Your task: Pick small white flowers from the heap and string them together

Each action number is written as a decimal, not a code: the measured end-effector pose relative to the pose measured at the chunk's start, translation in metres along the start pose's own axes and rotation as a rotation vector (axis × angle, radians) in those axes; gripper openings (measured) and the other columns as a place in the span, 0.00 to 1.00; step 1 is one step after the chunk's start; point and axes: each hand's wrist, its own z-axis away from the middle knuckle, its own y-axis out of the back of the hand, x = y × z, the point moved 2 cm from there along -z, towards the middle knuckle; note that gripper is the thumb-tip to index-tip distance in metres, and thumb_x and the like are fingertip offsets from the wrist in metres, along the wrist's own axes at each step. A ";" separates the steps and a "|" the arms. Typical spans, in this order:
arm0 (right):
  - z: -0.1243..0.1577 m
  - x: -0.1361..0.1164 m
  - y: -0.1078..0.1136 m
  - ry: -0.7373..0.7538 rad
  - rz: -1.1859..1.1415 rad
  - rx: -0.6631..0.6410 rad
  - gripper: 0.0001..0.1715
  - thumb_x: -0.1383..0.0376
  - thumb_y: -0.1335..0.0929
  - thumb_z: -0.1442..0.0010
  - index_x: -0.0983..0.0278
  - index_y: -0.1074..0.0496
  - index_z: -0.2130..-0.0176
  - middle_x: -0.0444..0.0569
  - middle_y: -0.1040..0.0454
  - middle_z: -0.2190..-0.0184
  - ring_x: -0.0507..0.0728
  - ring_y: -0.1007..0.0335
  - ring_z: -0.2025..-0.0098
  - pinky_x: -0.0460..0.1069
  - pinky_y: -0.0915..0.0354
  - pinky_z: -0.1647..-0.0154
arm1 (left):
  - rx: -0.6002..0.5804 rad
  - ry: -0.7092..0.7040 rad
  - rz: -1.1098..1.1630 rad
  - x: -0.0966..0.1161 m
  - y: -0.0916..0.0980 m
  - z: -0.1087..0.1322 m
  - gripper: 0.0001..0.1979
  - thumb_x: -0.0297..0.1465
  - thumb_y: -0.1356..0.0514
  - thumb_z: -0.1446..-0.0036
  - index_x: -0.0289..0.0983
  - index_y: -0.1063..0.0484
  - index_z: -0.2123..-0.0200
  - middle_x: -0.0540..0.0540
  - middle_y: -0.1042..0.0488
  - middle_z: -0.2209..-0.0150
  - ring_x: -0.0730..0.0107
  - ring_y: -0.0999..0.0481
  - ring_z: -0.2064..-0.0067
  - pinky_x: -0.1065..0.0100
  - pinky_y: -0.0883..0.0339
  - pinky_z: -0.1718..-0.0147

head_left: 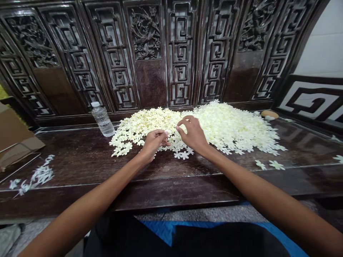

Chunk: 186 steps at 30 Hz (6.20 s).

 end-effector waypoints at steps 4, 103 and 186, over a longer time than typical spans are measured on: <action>0.007 -0.018 -0.012 0.063 -0.141 -0.207 0.19 0.54 0.41 0.24 0.61 0.32 0.60 0.53 0.27 0.61 0.60 0.32 0.60 0.54 0.40 0.61 | -0.054 -0.004 0.057 -0.002 -0.002 0.001 0.18 0.42 0.27 0.46 0.33 0.23 0.65 0.48 0.30 0.70 0.73 0.27 0.68 0.62 0.21 0.61; 0.005 -0.019 -0.001 -0.024 -0.041 -0.196 0.17 0.53 0.43 0.24 0.60 0.35 0.58 0.45 0.30 0.74 0.55 0.38 0.75 0.48 0.51 0.72 | -0.023 0.022 0.085 0.005 -0.007 0.005 0.22 0.46 0.27 0.48 0.33 0.26 0.66 0.48 0.30 0.69 0.73 0.31 0.69 0.64 0.26 0.65; 0.007 -0.018 -0.009 0.136 -0.272 -0.161 0.19 0.56 0.41 0.26 0.60 0.41 0.69 0.40 0.41 0.77 0.52 0.44 0.75 0.48 0.50 0.70 | -0.104 -0.014 0.168 0.003 -0.013 0.010 0.24 0.49 0.27 0.47 0.32 0.25 0.64 0.50 0.33 0.71 0.74 0.33 0.69 0.69 0.29 0.67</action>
